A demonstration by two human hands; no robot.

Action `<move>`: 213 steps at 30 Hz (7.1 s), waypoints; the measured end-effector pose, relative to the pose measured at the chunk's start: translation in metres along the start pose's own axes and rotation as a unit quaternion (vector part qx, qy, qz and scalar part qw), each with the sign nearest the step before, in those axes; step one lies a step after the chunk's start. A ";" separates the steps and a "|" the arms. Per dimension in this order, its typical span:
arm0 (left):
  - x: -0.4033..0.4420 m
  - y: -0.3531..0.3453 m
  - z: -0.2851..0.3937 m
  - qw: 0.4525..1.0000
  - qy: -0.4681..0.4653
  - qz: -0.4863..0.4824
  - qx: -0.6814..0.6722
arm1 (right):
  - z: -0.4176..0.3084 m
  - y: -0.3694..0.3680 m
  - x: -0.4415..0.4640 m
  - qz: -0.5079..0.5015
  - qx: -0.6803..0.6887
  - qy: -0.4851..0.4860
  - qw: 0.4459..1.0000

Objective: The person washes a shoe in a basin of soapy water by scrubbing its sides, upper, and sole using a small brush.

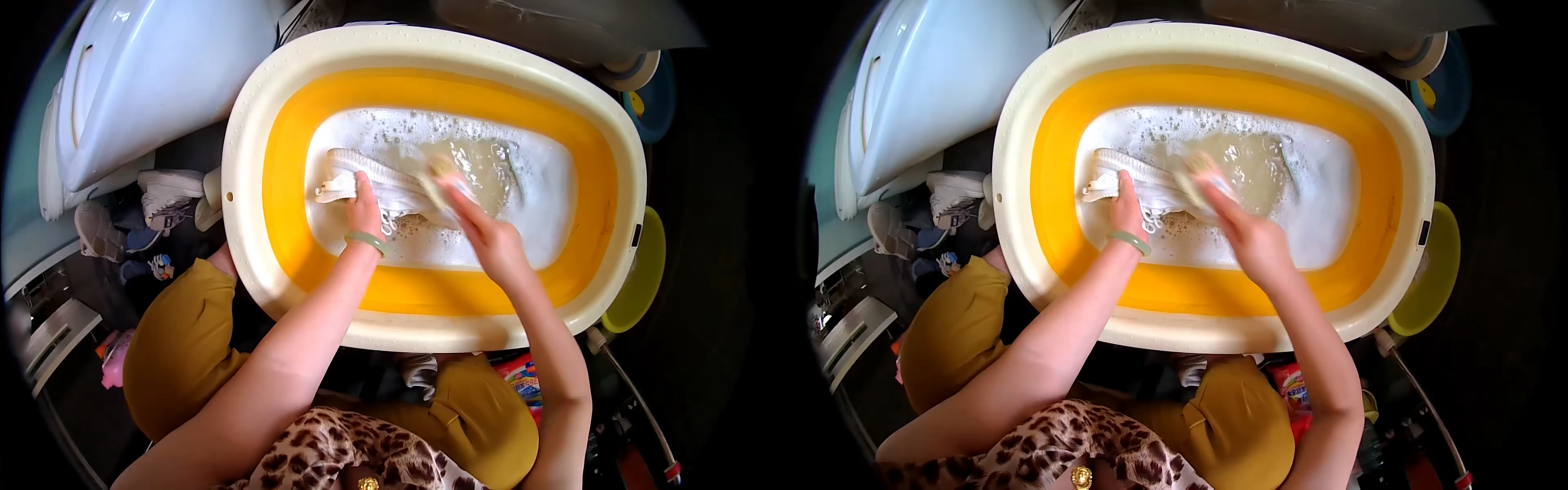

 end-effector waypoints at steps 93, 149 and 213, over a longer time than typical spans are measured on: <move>0.008 -0.087 -0.042 0.925 -0.175 -0.188 0.280 | 0.088 -0.015 -0.019 0.064 -0.114 -0.164 0.978; -0.032 -0.042 -0.038 0.920 0.000 -0.328 0.213 | 0.037 0.004 -0.046 0.107 0.258 -0.155 0.948; -0.012 -0.003 -0.050 0.833 -0.135 -0.361 0.397 | 0.051 0.007 -0.047 -0.101 0.079 -0.177 0.976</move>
Point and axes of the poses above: each hand's wrist, its own x-axis towards the middle knuckle, its own y-axis out of the back of the hand, z = x × y, the point moved 2 cm from there along x, towards the middle knuckle, and after that the axes turned 7 degrees about y, right-handed, at the moved point
